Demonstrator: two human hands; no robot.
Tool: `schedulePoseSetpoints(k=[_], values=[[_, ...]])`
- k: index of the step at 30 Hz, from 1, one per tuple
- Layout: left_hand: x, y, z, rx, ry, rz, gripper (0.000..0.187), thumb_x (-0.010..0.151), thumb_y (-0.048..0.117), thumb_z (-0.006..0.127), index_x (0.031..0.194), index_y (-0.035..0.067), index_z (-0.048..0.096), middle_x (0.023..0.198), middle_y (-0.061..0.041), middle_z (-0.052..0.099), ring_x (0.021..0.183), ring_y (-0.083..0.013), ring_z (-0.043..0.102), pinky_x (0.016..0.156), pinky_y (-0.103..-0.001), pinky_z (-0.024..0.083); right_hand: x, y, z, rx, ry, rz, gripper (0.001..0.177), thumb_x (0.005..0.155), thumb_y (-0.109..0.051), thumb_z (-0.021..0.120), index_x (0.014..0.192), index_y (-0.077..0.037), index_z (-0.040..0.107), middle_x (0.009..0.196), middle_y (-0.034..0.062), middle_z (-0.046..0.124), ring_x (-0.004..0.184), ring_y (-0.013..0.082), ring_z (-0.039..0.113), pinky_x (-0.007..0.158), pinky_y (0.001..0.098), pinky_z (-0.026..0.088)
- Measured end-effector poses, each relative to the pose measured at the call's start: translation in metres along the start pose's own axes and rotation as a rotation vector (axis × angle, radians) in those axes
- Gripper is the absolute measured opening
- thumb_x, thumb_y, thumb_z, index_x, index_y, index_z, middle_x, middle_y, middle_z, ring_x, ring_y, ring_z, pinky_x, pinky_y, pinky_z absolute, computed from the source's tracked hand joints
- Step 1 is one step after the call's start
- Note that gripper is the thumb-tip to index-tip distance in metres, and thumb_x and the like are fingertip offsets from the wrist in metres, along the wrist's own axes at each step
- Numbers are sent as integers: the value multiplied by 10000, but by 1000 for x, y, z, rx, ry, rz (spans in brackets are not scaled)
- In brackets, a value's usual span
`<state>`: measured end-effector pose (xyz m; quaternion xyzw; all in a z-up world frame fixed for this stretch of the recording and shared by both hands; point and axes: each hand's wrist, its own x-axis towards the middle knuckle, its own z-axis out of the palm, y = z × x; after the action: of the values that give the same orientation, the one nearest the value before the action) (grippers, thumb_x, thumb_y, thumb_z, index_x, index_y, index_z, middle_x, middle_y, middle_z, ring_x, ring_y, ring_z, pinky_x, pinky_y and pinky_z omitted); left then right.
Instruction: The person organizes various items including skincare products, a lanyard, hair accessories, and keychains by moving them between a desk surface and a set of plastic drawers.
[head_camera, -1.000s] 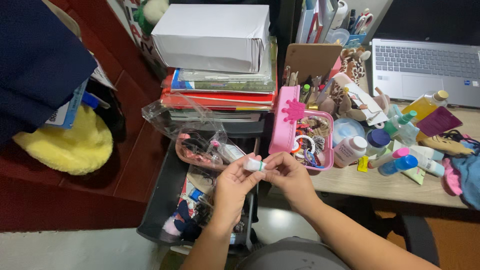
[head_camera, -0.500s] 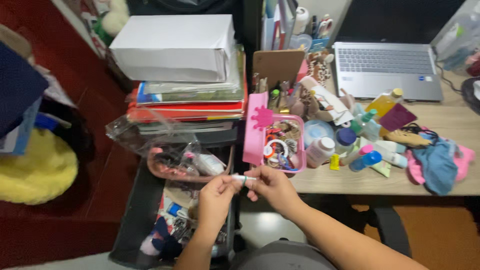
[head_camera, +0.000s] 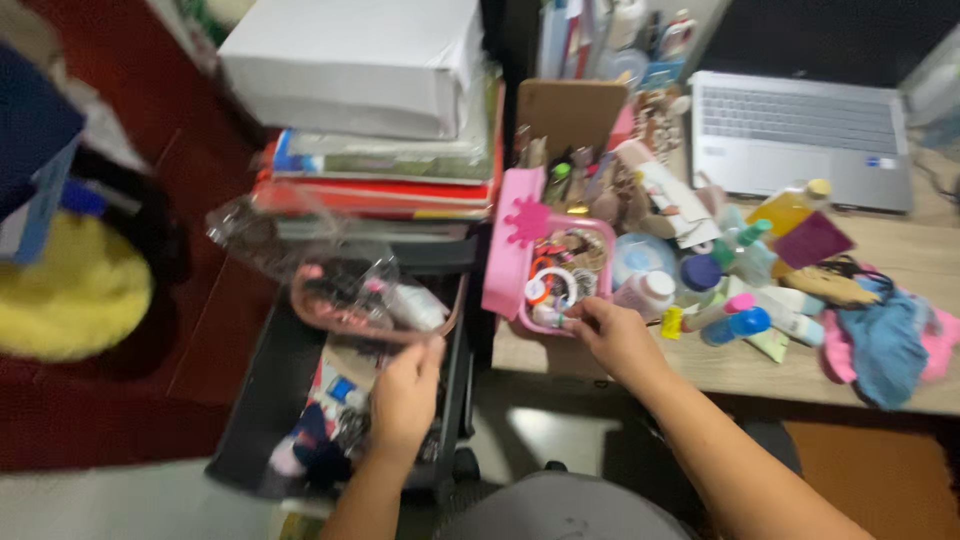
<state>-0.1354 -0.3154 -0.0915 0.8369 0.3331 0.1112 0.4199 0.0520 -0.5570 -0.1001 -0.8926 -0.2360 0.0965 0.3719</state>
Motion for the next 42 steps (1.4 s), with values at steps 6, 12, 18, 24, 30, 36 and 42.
schedulePoseSetpoints(k=[6, 12, 18, 24, 30, 36, 42], values=[[19, -78, -40, -40, 410, 197, 221, 1054, 174, 501, 976, 9, 626, 888, -191, 690, 838, -398, 660, 739, -476, 505, 15, 11, 25, -144, -34, -145, 163, 870, -234, 735, 980, -114, 748, 838, 145, 742, 776, 330, 726, 704, 451, 555], [-3, -137, -95, 102, 450, 54, 300, 817, -72, 505, 1021, 39, 695, 1037, -195, 677, 862, -350, 696, 818, -426, 540, 27, 22, 26, -289, -97, -217, 135, 838, -187, 722, 948, -126, 771, 901, 139, 743, 851, 346, 717, 764, 460, 559], [15, -185, -101, 153, 50, -2, 307, 801, -31, 610, 1057, 79, 739, 1098, -180, 722, 1015, -344, 696, 896, -403, 537, 30, 8, 18, -520, -157, -257, 200, 834, -108, 670, 962, -170, 810, 988, 117, 733, 934, 338, 710, 846, 459, 563], [58, -208, -53, 346, -376, -48, 475, 785, -19, 581, 1142, 219, 786, 1115, -185, 711, 1088, -340, 694, 974, -408, 505, -14, -56, 8, -405, -5, -290, 198, 934, -158, 643, 1094, -138, 758, 1035, 109, 714, 963, 348, 681, 817, 464, 546], [90, -225, -13, 905, -553, 214, 223, 805, 154, 739, 1018, 155, 804, 1172, -133, 692, 1167, -325, 621, 1003, -409, 499, -42, -94, 23, -338, -143, -336, 272, 849, -144, 683, 1117, -154, 730, 1007, 90, 705, 904, 337, 693, 768, 447, 560], [120, -299, 23, 914, -308, 398, 121, 817, 145, 737, 877, 78, 819, 1131, -120, 707, 1102, -336, 650, 939, -457, 530, -62, -116, 46, -386, -283, -318, 252, 821, -189, 723, 1069, -146, 721, 979, 96, 699, 874, 365, 681, 723, 464, 555], [137, -270, -27, 227, -978, -131, 146, 879, 22, 656, 949, -14, 779, 833, -178, 766, 745, -290, 714, 688, -432, 564, -53, -132, 59, -206, -344, -400, 220, 878, -224, 703, 1072, -122, 724, 994, 99, 721, 883, 336, 697, 752, 418, 568]])
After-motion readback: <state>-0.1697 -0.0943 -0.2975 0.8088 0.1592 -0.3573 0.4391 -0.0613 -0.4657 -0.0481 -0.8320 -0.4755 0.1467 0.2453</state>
